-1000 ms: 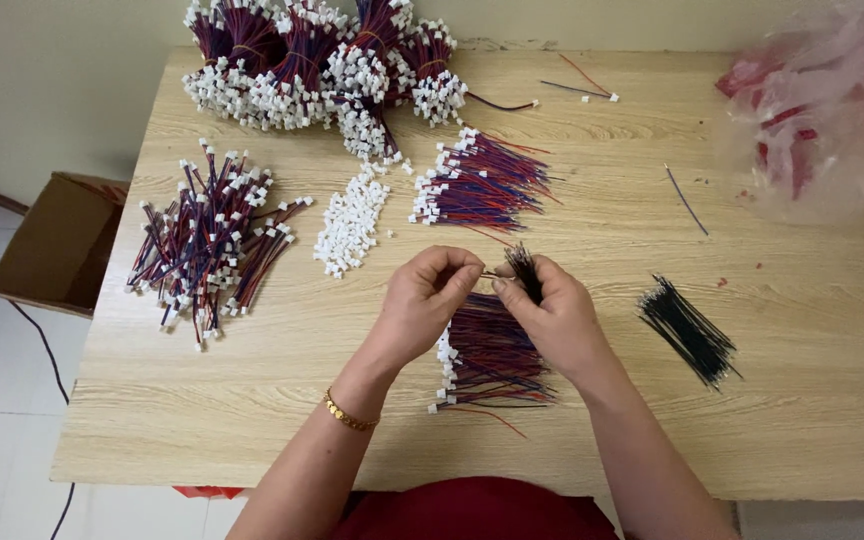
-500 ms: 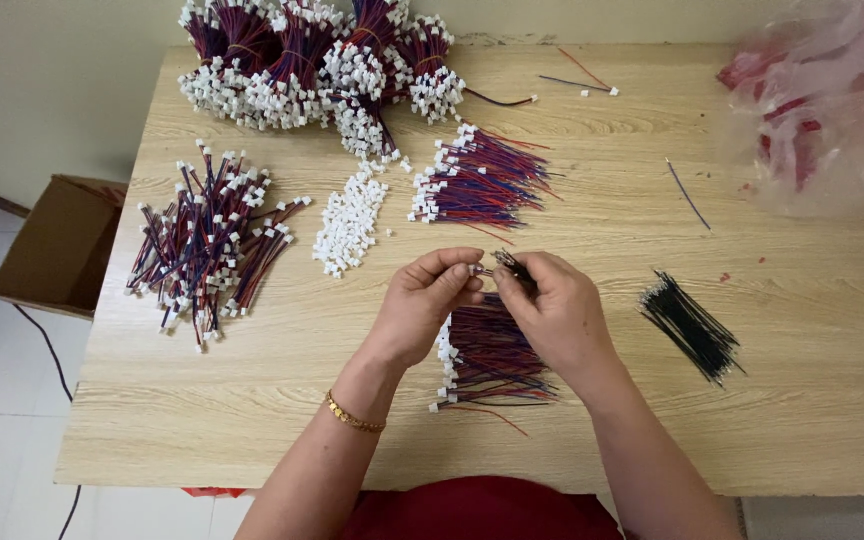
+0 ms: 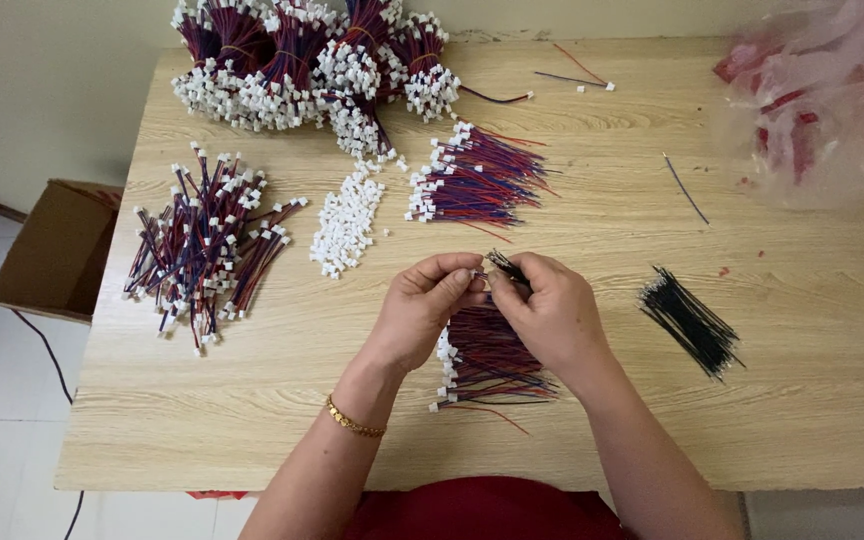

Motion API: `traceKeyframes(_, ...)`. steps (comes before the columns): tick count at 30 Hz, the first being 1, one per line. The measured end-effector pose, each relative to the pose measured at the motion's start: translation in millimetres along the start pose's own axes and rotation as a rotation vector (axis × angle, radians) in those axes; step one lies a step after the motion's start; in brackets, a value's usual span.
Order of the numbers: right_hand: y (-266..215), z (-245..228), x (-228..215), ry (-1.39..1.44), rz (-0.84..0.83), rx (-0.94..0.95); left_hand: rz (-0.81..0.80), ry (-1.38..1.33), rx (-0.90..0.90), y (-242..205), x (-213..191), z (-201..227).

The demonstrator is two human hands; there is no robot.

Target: Manually assembling wire harnesses by sliding black sleeves onto bundles of wires with connectors

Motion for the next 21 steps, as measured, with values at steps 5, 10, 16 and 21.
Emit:
traceKeyframes(5,-3,-10,-1,-0.048,0.000,0.010,0.019,0.133,0.051,2,-1,0)
traceKeyframes(10,-4,-6,6,-0.035,-0.024,0.016,0.026,0.209,0.061,1,-10,-10)
traceKeyframes(16,-9,3,2,0.204,-0.138,0.212,0.052,0.511,0.146,5,-17,14)
traceKeyframes(21,4,47,-18,0.379,0.116,0.272,0.079,1.325,0.245,15,-33,29)
Point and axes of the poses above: each hand's wrist, its own y-axis towards the middle knuckle, its own x-axis out of the palm, z = x × y, the point moved 5 cm from there along y, towards the middle knuckle, and after that the axes turned 8 degrees about -y, right-handed, at the moved point
